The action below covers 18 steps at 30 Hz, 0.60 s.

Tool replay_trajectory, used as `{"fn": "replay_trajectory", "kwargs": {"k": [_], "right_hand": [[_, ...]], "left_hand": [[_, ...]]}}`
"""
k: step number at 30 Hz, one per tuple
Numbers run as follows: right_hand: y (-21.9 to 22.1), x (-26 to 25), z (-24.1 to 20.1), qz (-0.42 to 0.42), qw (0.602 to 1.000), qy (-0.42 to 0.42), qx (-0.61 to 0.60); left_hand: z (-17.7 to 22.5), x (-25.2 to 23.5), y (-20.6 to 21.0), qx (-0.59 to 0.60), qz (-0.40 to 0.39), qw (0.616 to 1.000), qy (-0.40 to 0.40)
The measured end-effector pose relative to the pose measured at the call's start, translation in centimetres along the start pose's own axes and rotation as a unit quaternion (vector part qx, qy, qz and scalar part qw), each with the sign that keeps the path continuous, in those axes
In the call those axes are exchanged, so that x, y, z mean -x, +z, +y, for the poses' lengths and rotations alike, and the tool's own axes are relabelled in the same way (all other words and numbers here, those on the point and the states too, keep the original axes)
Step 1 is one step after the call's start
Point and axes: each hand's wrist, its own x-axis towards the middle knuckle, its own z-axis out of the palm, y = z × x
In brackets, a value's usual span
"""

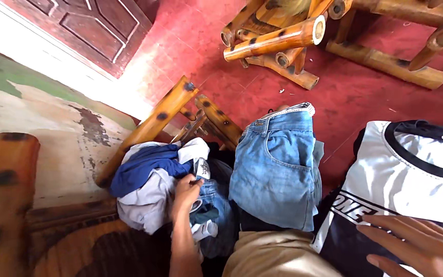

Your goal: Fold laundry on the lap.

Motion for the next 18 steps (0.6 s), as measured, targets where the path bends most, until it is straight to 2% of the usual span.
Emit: {"fn": "replay_trajectory", "kwargs": {"k": [7, 11, 15, 17, 18], "right_hand": [[0.3, -0.1, 0.2, 0.005, 1.0, -0.014, -0.002], [1.0, -0.5, 0.2, 0.0, 1.0, -0.029, 0.001], [1.0, -0.5, 0.0, -0.009, 1.0, -0.029, 0.0], [1.0, -0.3, 0.1, -0.005, 1.0, -0.025, 0.003], [0.9, -0.2, 0.0, -0.004, 1.0, -0.022, 0.002]], "left_hand": [[0.4, 6.8, -9.3, 0.085, 0.086, 0.991, 0.058], [-0.1, 9.1, -12.1, 0.137, 0.171, 0.972, 0.09], [-1.1, 10.6, -14.7, 0.233, 0.257, 0.929, 0.128], [-1.9, 11.5, -16.9, 0.286, 0.29, 0.89, 0.206], [-1.1, 12.3, -17.6, 0.316, 0.318, 0.865, 0.226]]}}
